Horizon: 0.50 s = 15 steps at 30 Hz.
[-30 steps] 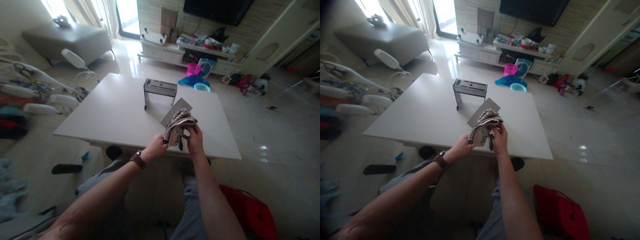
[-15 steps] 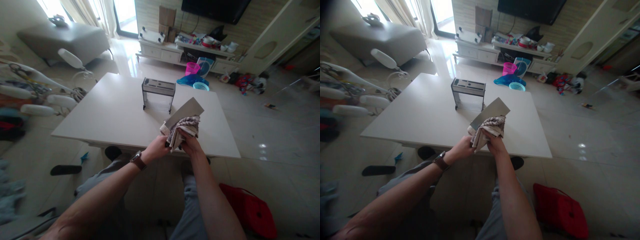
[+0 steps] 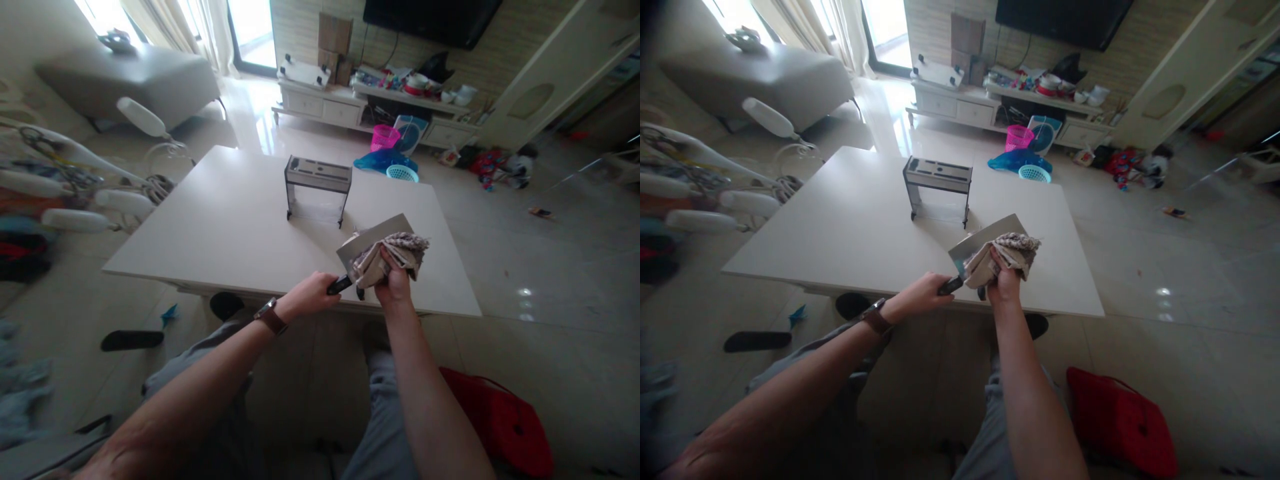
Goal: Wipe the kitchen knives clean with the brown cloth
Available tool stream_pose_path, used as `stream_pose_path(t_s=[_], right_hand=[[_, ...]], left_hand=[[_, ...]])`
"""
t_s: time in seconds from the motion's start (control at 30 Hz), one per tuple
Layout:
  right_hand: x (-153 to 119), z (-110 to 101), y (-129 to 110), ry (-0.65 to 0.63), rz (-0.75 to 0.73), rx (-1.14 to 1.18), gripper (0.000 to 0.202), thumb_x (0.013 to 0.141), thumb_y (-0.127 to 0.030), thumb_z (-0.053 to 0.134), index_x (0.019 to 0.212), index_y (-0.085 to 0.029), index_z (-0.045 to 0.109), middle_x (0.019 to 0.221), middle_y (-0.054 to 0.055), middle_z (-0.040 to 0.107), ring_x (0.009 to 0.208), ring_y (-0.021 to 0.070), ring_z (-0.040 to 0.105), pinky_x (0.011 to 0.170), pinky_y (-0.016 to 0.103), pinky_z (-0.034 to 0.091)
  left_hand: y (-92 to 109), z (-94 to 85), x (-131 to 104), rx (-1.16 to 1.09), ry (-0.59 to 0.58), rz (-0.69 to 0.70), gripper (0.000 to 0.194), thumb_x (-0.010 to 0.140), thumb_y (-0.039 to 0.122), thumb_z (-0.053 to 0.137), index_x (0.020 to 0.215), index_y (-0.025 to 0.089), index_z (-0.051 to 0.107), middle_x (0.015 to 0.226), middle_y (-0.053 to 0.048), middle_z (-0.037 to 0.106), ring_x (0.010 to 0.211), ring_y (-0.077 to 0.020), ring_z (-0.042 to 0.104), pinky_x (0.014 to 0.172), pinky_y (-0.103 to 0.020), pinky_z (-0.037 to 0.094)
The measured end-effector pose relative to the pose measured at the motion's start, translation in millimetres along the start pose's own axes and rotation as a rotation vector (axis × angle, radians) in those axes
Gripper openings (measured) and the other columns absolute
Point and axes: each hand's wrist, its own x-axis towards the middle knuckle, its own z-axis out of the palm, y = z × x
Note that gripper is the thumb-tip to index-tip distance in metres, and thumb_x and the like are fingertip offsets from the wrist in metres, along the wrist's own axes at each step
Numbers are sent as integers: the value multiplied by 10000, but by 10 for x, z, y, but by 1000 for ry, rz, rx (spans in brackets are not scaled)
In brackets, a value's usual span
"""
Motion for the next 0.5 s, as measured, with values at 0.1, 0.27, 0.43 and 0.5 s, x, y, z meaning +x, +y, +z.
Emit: stream_pose_path(t_s=[0.1, 0.27, 0.43, 0.5], right_hand=[[58, -56, -78, 61, -50, 14, 378, 666, -387, 897, 961, -259, 698, 954, -22, 780, 916, 193, 760, 866, 397, 647], [3, 18, -37, 31, -40, 0, 382, 635, -339, 917, 939, -258, 700, 953, -29, 782, 924, 189, 754, 879, 377, 644], [-88, 141, 88, -1, 19, 0, 411, 559, -306, 945, 881, -226, 704, 932, 0, 785, 922, 229, 754, 914, 424, 641], [-94, 151, 123, 12, 21, 8, 424, 549, -317, 946, 886, -223, 706, 932, 4, 783, 924, 236, 754, 926, 444, 636]], left_hand=[[-4, -21, -20, -30, -20, 10, 140, 806, 279, 622, 724, 176, 575, 626, 38, 513, 569, -108, 416, 567, -266, 284], [29, 23, -18, -29, 3, 11, 141, 799, 265, 607, 705, 183, 541, 626, 34, 512, 565, -109, 397, 553, -269, 271], [41, 87, 41, -19, 42, 1, 81, 798, 239, 592, 758, 170, 604, 671, 8, 578, 593, -119, 442, 571, -262, 302], [26, 98, 61, -17, 40, 9, 76, 791, 230, 598, 789, 164, 633, 697, -4, 607, 606, -123, 464, 584, -259, 321]])
